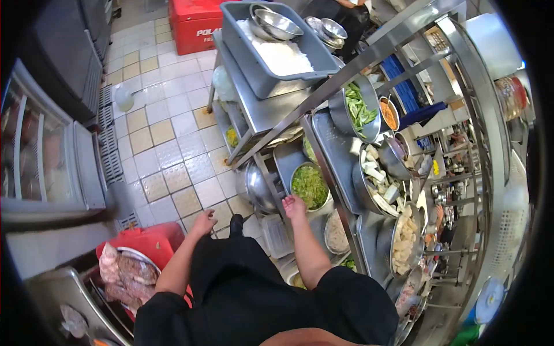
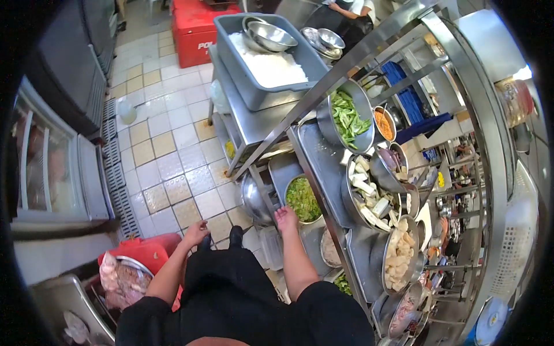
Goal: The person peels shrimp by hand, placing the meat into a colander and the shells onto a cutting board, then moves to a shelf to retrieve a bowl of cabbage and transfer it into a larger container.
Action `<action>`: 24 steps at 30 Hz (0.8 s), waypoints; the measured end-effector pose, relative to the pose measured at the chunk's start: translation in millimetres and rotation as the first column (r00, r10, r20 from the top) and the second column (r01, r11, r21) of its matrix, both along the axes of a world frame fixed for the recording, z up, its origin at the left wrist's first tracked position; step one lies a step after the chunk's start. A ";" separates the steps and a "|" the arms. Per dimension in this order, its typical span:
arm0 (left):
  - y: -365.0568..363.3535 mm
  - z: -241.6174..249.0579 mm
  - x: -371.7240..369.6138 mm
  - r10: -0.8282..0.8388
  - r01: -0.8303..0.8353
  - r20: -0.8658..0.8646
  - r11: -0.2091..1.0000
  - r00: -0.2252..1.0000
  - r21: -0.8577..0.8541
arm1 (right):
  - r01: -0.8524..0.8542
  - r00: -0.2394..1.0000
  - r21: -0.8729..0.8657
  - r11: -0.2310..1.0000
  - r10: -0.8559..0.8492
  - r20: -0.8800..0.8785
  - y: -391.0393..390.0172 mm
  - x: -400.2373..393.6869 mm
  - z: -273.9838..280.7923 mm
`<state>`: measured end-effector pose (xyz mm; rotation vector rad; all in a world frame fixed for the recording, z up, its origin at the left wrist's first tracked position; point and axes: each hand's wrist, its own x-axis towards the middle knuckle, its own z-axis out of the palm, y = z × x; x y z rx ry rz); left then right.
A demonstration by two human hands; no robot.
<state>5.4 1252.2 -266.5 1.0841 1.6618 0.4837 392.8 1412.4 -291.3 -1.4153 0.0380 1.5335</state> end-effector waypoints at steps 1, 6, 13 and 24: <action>-7.3 -4.3 -1.3 0.025 -0.026 0.012 0.999 1.000 0.024 | -0.051 0.997 -0.023 0.998 0.052 0.063 -12.3 -25.1 19.8; -108.7 5.8 -25.4 0.313 -0.308 -0.051 0.948 0.948 0.080 | -0.596 0.782 -0.057 0.801 0.595 0.184 -48.6 -93.8 53.6; -332.3 23.7 14.9 0.809 -0.808 -0.040 0.581 0.587 -0.097 | -0.855 0.519 0.019 0.519 0.852 0.074 -88.5 -106.7 51.9; -483.9 21.4 61.4 0.455 -0.483 -0.360 0.875 0.814 0.012 | -0.856 0.424 -0.277 0.436 0.899 0.107 -228.8 36.6 15.8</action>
